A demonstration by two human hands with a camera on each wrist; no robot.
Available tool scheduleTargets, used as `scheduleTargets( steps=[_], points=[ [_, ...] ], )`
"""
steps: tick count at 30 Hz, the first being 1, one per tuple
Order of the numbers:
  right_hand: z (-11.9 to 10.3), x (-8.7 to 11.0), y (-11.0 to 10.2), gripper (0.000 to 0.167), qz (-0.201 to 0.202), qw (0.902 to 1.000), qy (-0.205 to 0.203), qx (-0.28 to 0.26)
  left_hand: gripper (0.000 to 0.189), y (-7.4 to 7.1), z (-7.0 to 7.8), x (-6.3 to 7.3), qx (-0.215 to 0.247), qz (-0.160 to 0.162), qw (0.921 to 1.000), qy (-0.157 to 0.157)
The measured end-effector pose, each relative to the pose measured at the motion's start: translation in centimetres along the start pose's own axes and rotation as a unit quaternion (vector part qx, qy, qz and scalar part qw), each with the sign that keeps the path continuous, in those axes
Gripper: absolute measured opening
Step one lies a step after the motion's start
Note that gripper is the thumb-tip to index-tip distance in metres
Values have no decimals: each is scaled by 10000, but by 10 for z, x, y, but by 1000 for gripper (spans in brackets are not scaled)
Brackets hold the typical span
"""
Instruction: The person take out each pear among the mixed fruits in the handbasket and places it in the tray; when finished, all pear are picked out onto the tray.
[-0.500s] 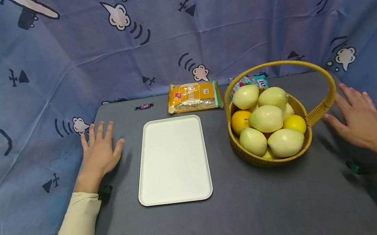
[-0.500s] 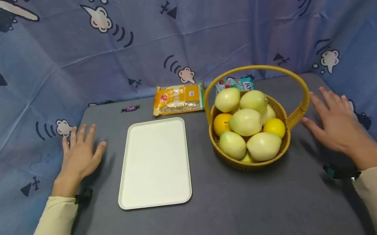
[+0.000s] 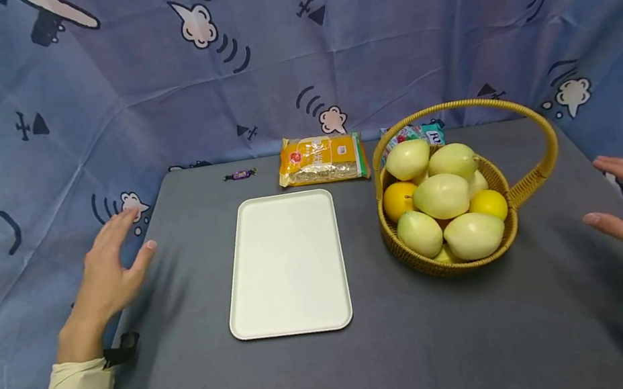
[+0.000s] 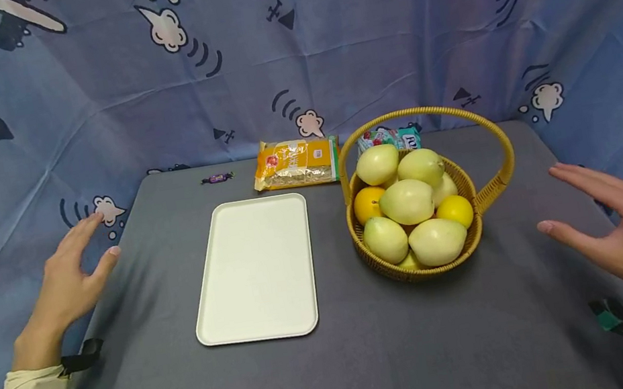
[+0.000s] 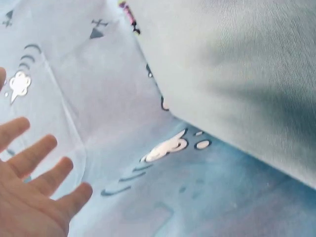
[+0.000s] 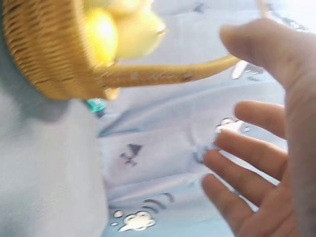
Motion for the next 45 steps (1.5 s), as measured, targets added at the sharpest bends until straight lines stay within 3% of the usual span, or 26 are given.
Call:
scheduleTargets(
  steps=[4,7,10,13,17,20,25,30,36,41,45],
  points=[
    [-13,8,-7,68,-85,9990,-63,-430,64,-9,4,3,209,229,9995,-25],
    [-28,9,-8,68,-172,9985,-146,-502,57,-3,5,-1,334,165,9993,-79],
    [-45,6,-5,67,-219,9985,-370,-338,51,12,6,-11,558,-56,9984,-85],
    [-63,-2,0,70,-176,9957,-884,-231,48,32,9,-26,769,-346,9964,7],
    [-90,-20,11,78,-305,9846,-1688,-337,46,57,11,-47,1036,-782,9915,-27],
    [-109,-33,20,79,-531,9773,-2017,-382,46,75,9,-60,1277,-1176,9845,-260],
    [-128,-49,38,74,-926,9762,-1916,-407,44,105,3,-73,1709,-1705,9687,-579],
    [-141,-57,53,66,-1198,9753,-1803,-444,47,129,2,-82,1800,-2008,9599,-766],
    [-146,-67,76,59,-1640,9742,-1551,-43,52,151,2,-88,1421,-2484,9536,-934],
    [-147,-75,96,70,-2269,9680,-959,478,62,168,4,-89,1027,-3032,9433,-883],
    [-150,-77,104,77,-2453,9666,-487,554,68,175,4,-86,953,-3232,9382,-789]
  ],
)
Point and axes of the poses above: each hand's wrist, its own x-axis away from the middle knuckle, its own y-axis out of the palm, z = x × y, the point moved 6 cm from there along -x, towards the middle knuckle, and after that the axes turned 8 degrees about y, right-handed, at the moved point
